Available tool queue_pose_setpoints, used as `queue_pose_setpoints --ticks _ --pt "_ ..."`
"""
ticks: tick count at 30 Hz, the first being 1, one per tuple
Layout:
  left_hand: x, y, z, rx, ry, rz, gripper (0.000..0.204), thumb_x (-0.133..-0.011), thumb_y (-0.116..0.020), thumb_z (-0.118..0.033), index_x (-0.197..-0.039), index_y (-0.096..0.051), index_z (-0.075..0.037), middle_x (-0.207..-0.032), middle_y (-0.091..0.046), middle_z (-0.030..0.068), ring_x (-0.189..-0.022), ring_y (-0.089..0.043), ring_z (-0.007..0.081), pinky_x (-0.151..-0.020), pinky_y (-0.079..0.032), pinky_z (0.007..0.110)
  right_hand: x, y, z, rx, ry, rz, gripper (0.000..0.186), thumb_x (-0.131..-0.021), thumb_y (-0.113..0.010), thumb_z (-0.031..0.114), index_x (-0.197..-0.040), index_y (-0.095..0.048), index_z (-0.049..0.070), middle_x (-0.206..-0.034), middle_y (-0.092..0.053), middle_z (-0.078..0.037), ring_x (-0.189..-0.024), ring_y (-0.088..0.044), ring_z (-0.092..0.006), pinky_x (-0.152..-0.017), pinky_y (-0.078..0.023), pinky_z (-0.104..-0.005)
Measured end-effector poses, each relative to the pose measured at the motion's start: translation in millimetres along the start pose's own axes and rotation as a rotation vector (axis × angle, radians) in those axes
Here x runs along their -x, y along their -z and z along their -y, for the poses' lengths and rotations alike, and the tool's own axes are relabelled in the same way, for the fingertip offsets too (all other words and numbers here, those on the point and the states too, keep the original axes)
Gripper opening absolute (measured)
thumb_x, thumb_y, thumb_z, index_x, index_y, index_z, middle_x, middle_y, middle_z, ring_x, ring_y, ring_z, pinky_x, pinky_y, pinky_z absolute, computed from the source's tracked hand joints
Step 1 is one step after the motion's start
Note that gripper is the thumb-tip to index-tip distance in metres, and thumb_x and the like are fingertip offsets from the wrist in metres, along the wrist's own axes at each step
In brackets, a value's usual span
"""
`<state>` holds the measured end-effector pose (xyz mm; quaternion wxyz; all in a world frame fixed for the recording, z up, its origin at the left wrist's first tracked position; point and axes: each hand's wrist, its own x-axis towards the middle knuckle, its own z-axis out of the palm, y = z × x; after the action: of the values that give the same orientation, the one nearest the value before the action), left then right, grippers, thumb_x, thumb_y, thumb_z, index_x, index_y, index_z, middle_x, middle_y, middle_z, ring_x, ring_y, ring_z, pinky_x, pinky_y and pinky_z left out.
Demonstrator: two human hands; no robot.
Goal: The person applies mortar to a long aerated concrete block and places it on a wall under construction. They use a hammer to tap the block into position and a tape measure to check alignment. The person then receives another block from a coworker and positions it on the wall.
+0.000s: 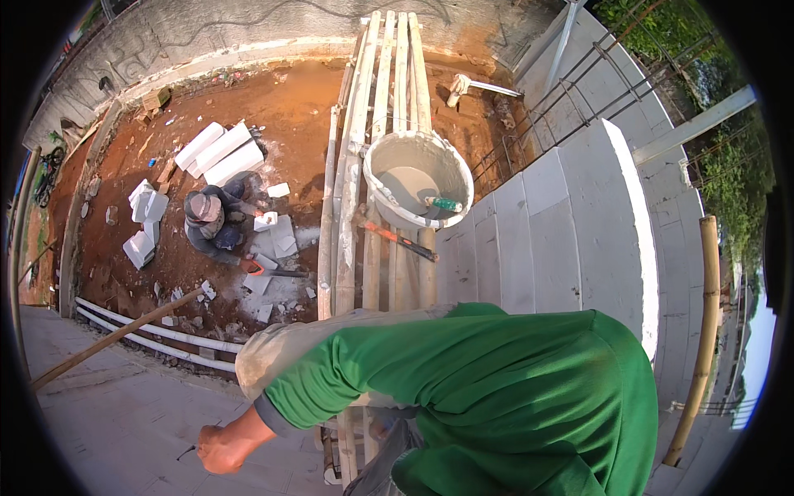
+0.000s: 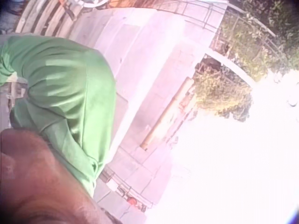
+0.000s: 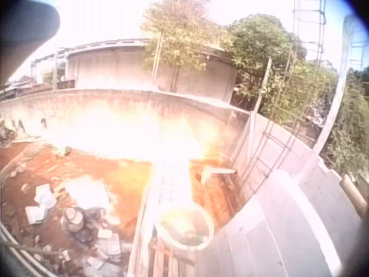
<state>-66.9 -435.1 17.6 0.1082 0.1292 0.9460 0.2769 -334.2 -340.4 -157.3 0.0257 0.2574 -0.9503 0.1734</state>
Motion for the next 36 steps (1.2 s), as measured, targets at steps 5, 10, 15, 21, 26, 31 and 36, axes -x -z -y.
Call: queue_pose_setpoints --ticks 5,10,15,21,26,31,36 --pt "-36 16 86 0.297 0.255 0.279 0.056 -0.112 -0.049 -0.039 -0.143 -0.064 0.005 -0.136 -0.069 0.0286 -0.126 -0.065 0.0400 -0.110 -0.048 0.048 -11 31 -35 -0.187 -0.045 -0.082 0.024 -0.054 -0.076 0.016 -0.076 -0.081 0.008 -0.094 -0.078 -0.009 -0.086 -0.072 -0.0255 -0.068 -0.052 -0.0453" --pt "-48 16 89 0.411 0.442 0.362 0.054 -0.114 -0.047 -0.041 -0.144 -0.061 0.002 -0.147 -0.065 0.0270 -0.132 -0.063 0.0362 -0.114 -0.047 0.048 34 83 -98 -0.364 -0.106 -0.318 0.020 -0.067 -0.071 0.015 -0.080 -0.077 0.001 -0.087 -0.074 -0.019 -0.084 -0.071 -0.0369 -0.073 -0.054 -0.0481" --pt "-71 1 116 0.360 0.375 0.469 0.050 -0.112 -0.053 -0.045 -0.132 -0.063 0.000 -0.150 -0.062 0.0252 -0.128 -0.066 0.0349 -0.109 -0.051 0.049 158 108 -188 -0.574 -0.456 -0.505 0.041 -0.096 -0.067 0.018 -0.130 -0.068 -0.003 -0.099 -0.076 -0.027 -0.093 -0.075 -0.0432 -0.088 -0.059 -0.0521" --pt "-55 4 181 0.496 0.305 0.312 0.044 -0.107 -0.063 -0.045 -0.117 -0.063 -0.002 -0.153 -0.060 0.0234 -0.123 -0.070 0.0327 -0.103 -0.055 0.048 302 22 -234 -0.547 -1.012 -0.320 0.044 -0.102 -0.068 0.028 -0.136 -0.064 -0.001 -0.109 -0.076 -0.024 -0.105 -0.074 -0.0416 -0.093 -0.056 -0.0498" --pt "-45 -3 120 0.623 0.321 0.042 0.035 -0.099 -0.073 -0.035 -0.110 -0.066 -0.003 -0.145 -0.064 0.0237 -0.121 -0.069 0.0305 -0.102 -0.052 0.044 363 -25 -259 -0.583 -1.340 -0.385 0.059 -0.099 -0.074 0.034 -0.142 -0.060 -0.004 -0.125 -0.073 -0.031 -0.122 -0.069 -0.0470 -0.104 -0.054 -0.0519" --pt "-41 7 104 0.545 0.394 0.112 0.042 -0.096 -0.074 -0.040 -0.115 -0.069 -0.003 -0.143 -0.065 0.0235 -0.120 -0.066 0.0284 -0.106 -0.048 0.043 340 -71 -302 -0.484 -1.361 -0.377 0.095 -0.091 -0.082 0.051 -0.157 -0.045 -0.006 -0.143 -0.064 -0.036 -0.135 -0.063 -0.0466 -0.114 -0.050 -0.0490" --pt "-25 14 92 0.518 0.427 0.090 0.046 -0.096 -0.073 -0.042 -0.114 -0.072 0.000 -0.140 -0.067 0.0225 -0.121 -0.064 0.0275 -0.107 -0.047 0.043 273 -96 -346 -0.442 -1.384 -0.385 0.117 -0.083 -0.087 0.058 -0.162 -0.031 -0.007 -0.153 -0.055 -0.036 -0.143 -0.055 -0.0478 -0.119 -0.046 -0.0506"
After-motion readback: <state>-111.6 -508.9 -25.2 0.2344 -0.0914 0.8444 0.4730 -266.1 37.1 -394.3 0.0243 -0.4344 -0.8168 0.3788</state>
